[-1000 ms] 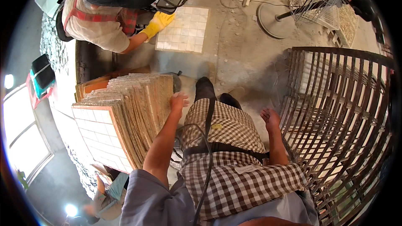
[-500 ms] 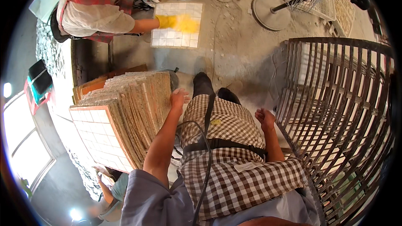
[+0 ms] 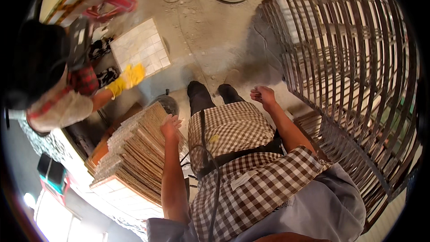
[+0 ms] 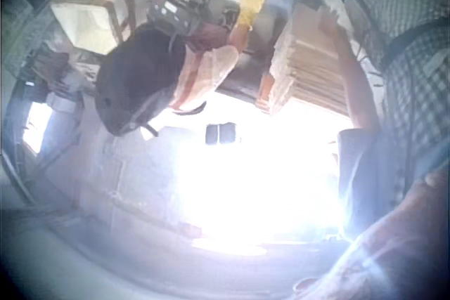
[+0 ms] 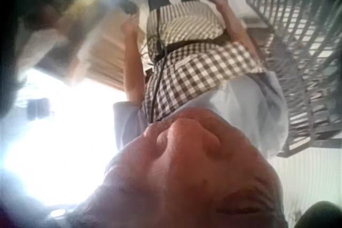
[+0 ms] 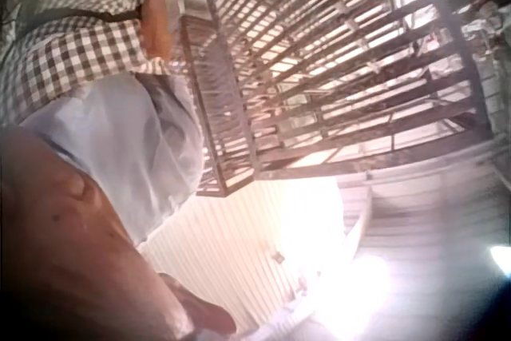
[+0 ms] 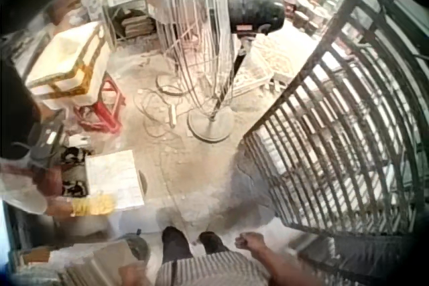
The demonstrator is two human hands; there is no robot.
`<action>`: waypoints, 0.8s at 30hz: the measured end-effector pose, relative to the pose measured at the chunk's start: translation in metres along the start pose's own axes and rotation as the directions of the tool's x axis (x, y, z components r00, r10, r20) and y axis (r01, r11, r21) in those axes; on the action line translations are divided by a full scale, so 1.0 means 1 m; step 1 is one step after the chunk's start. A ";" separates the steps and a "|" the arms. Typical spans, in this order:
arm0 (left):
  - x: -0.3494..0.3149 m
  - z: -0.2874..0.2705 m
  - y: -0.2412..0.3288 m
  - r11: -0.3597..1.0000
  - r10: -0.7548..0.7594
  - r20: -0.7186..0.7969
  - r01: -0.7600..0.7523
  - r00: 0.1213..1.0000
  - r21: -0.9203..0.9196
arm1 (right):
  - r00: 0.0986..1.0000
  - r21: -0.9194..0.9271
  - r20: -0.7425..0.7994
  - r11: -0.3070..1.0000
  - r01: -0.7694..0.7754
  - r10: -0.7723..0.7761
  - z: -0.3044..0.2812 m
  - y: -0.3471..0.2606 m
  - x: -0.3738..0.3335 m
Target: The person repeatedly picks up rectangular frames from a stack on the floor and places them onto a metal drying rack. The person handles the frames one at a time, lifting them from a pile and arranging them on the rack's shelves.
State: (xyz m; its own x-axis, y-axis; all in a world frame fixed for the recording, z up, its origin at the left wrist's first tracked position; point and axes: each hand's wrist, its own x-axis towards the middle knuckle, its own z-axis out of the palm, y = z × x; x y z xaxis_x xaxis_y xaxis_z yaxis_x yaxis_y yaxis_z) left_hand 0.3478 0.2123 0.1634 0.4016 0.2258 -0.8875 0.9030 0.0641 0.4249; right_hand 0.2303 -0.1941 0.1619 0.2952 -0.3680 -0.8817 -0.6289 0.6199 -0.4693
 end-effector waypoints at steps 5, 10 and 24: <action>-0.003 -0.013 0.008 1.000 -0.011 0.042 0.010 0.999 0.024 | 1.000 0.082 0.021 0.997 -0.007 0.005 0.025 0.013 0.012; -0.006 -0.007 0.019 1.000 -0.012 0.036 0.012 0.999 0.012 | 0.994 0.073 0.033 0.992 -0.102 0.100 0.056 0.023 0.029; -0.017 0.013 0.028 0.991 0.000 0.073 -0.010 0.997 0.131 | 0.977 0.057 0.180 0.991 -0.122 0.110 0.114 0.011 0.042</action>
State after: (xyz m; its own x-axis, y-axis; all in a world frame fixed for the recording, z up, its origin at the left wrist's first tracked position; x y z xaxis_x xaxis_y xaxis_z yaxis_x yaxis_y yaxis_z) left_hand 0.3681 0.1980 0.1880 0.4121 0.1542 -0.8980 0.9111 -0.0665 0.4067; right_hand 0.3175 -0.1241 0.1140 0.3493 -0.1666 -0.9221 -0.6183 0.6984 -0.3604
